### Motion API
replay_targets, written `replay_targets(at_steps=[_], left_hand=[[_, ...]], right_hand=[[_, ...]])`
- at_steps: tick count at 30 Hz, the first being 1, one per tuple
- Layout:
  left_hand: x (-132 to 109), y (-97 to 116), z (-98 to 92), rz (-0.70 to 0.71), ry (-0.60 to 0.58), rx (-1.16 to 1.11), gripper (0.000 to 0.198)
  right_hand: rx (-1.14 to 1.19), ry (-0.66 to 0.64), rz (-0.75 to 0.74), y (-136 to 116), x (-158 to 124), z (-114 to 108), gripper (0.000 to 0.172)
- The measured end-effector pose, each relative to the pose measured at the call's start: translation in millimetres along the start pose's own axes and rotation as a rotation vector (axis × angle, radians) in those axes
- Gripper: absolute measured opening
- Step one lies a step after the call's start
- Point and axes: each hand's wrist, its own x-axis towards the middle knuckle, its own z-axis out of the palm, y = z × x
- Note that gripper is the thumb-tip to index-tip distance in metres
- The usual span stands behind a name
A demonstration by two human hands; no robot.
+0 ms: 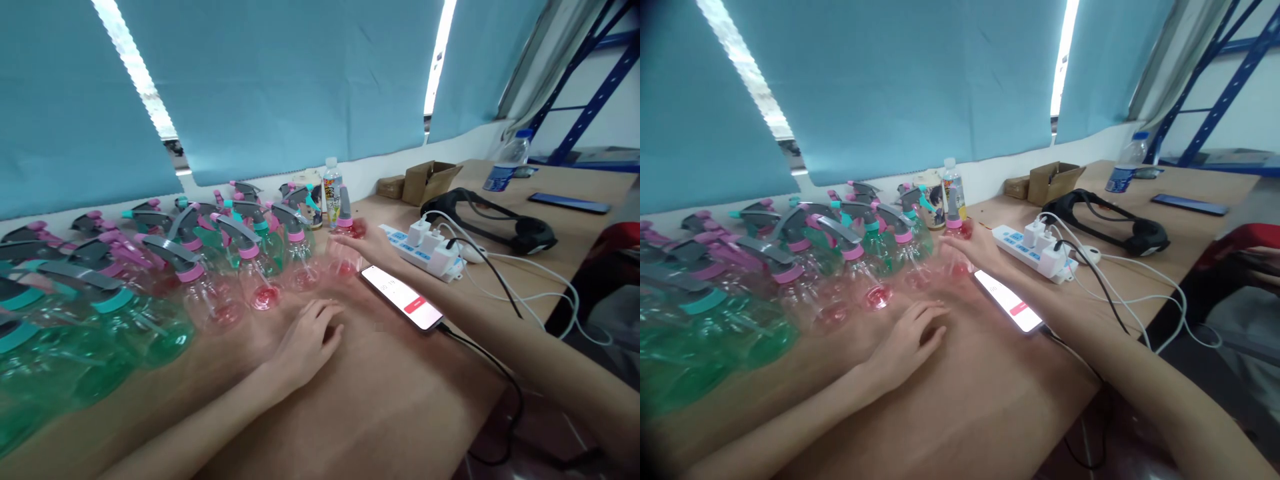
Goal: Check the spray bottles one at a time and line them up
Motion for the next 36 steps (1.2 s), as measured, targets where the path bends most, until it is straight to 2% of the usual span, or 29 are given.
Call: replay_targets(at_steps=[4, 6, 8, 10, 13, 16, 20, 24, 26, 31, 33, 36], left_hand=[[-10, 0, -8.3, -0.035, 0.058, -0.052, 0.023], [-16, 1, -14.3, -0.078, 0.108, -0.096, 0.025], [-23, 2, -21.0, -0.133, 0.166, -0.166, 0.038], [-31, 4, -28.2, -0.17, 0.194, -0.256, 0.058], [-47, 11, -39.3, -0.159, 0.148, -0.448, 0.079], [-72, 16, -49.4, -0.191, 0.108, -0.574, 0.077], [-113, 12, -61.0, -0.351, 0.158, -0.52, 0.077], [-143, 2, -73.0, -0.39, 0.211, -0.423, 0.076], [-152, -1, -77.6, -0.359, 0.23, -0.393, 0.076], [-169, -5, -82.0, -0.302, 0.265, -0.337, 0.092], [-177, -10, -83.8, -0.338, 0.244, -0.285, 0.09], [-189, -20, -88.1, -0.371, 0.152, -0.176, 0.085]], right_hand=[[0.053, 0.028, 0.006, -13, -18, -18, 0.054], [0.077, -0.003, -0.009, -25, -35, -24, 0.052], [0.128, -0.138, -0.034, -40, -56, -26, 0.043], [0.24, -0.288, -0.038, -55, -78, -22, 0.042], [0.361, -0.538, -0.058, -78, -106, -10, 0.043], [0.311, -0.665, -0.087, -103, -120, 5, 0.041], [0.219, -0.799, -0.085, -137, -123, 26, 0.046], [0.249, -0.759, -0.094, -160, -122, 59, 0.062], [0.32, -0.741, -0.141, -168, -122, 80, 0.062], [0.528, -0.717, -0.253, -180, -126, 125, 0.035], [0.546, -0.716, -0.28, -182, -126, 135, 0.023], [0.503, -0.746, -0.258, -181, -124, 139, 0.014]])
